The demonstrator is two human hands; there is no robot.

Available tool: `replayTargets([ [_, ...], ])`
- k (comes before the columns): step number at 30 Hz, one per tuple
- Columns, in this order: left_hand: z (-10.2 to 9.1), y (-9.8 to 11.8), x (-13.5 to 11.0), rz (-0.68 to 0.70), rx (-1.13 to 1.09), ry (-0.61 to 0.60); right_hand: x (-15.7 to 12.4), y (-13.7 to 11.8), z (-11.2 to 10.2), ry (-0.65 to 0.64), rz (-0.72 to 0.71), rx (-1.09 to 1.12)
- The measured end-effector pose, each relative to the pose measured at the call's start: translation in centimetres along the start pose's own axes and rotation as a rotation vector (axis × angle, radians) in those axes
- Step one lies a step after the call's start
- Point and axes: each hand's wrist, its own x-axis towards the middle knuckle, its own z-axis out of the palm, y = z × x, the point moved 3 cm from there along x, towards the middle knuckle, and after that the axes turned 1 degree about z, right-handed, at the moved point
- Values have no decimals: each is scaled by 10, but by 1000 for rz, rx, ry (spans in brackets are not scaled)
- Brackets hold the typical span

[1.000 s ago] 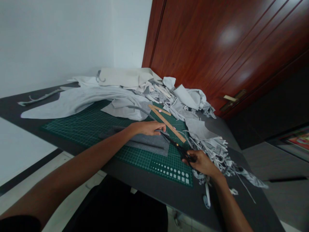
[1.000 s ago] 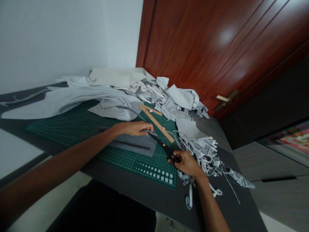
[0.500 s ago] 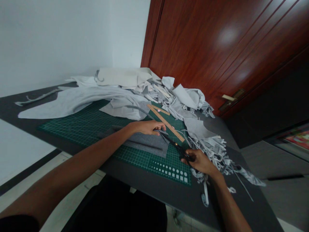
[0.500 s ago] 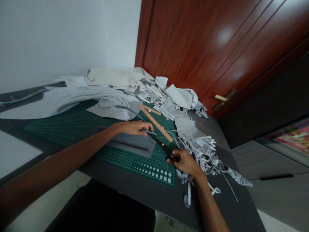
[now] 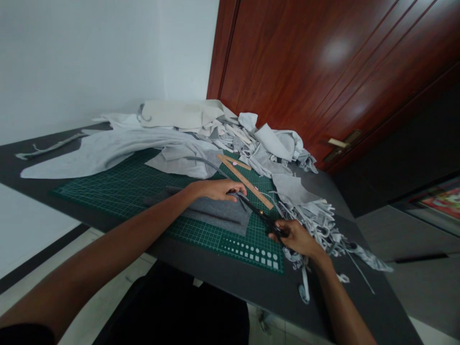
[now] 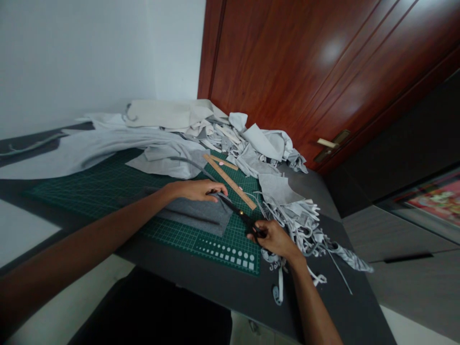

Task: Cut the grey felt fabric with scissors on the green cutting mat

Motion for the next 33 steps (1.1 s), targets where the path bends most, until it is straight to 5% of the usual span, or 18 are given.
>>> replayTargets([
  [15, -1, 4, -1, -2, 44, 8, -2, -2, -6, -16, -18, -39],
  [33, -6, 6, -1, -28, 347, 196, -4, 5, -7, -25, 22, -10],
])
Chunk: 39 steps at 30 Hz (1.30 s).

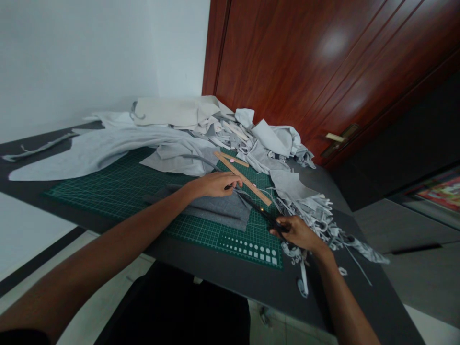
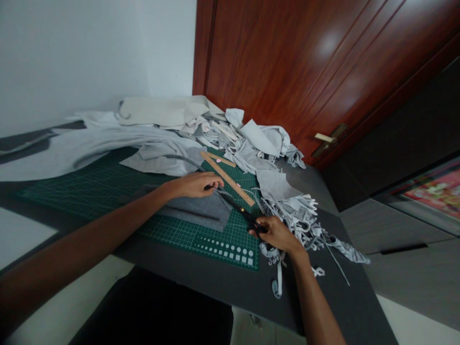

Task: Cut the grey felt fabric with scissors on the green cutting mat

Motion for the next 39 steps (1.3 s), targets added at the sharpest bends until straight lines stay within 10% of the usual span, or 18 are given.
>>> replayTargets([
  [39, 17, -20, 4, 79, -105, 17, -6, 5, -9, 25, -21, -73],
])
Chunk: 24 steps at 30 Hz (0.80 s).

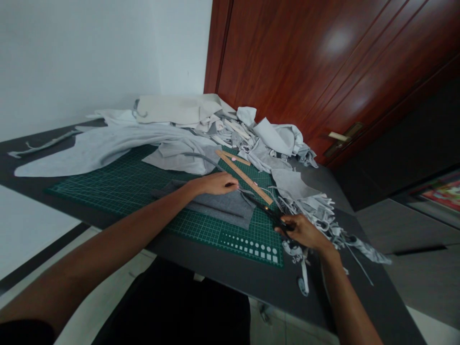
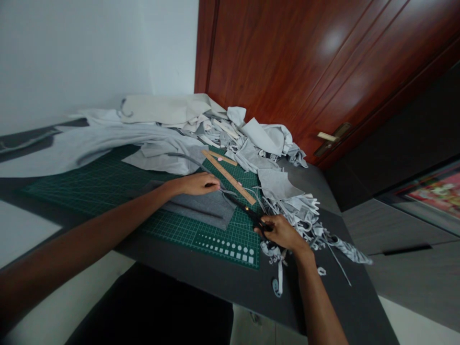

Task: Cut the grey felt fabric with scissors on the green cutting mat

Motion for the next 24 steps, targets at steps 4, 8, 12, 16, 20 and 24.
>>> replayTargets([
  [4, 1, -1, 1, 44, 0, 0, 0, 5, 1, -6, -2, 7],
  [8, 1, -1, 1, 49, -4, -17, 0, 8, 2, -17, 3, 21],
  [12, 0, 1, 0, 43, -16, -17, 0, 9, 2, -24, 1, 23],
  [16, 1, -1, 1, 47, -21, -24, 0, 9, 2, -34, 0, 19],
  [20, 1, -1, 1, 41, -3, -28, 0, 7, 1, -28, -14, 7],
  [24, 0, 1, 1, 45, -7, -30, 0, 5, 1, -27, -9, 13],
])
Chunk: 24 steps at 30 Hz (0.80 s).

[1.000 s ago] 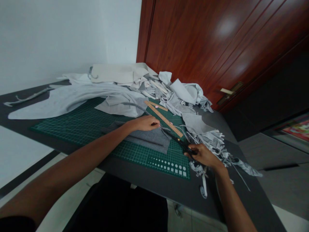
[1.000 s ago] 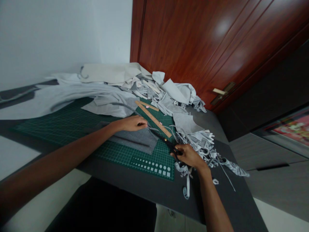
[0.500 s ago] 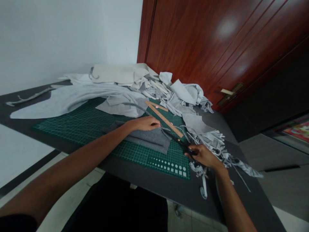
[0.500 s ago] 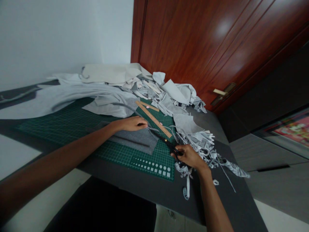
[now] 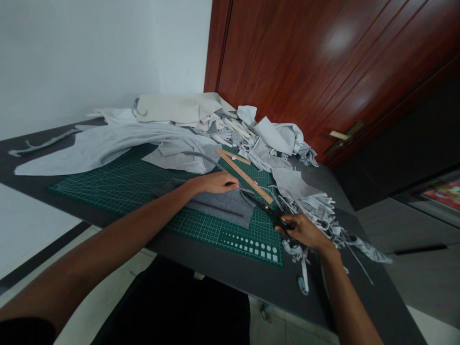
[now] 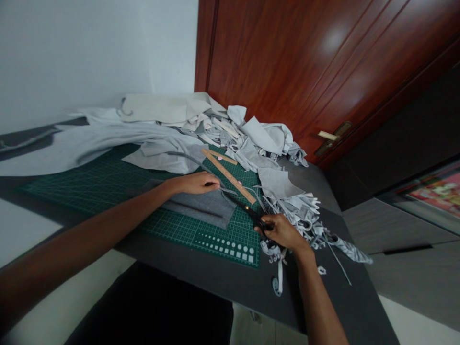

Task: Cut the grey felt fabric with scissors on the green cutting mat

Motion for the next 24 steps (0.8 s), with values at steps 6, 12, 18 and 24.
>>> replayTargets([
  [6, 0, 1, 0, -2, -13, 11, -1, 3, 1, -3, 39, 3],
  [12, 0, 0, 1, -5, -19, -6, -4, 4, 2, -53, 152, 40],
  [18, -1, 3, 0, -21, -8, -14, -2, -1, 2, -53, 164, 38],
  [24, -3, 8, 0, -10, -34, -21, -3, -3, 2, -48, 157, 64],
])
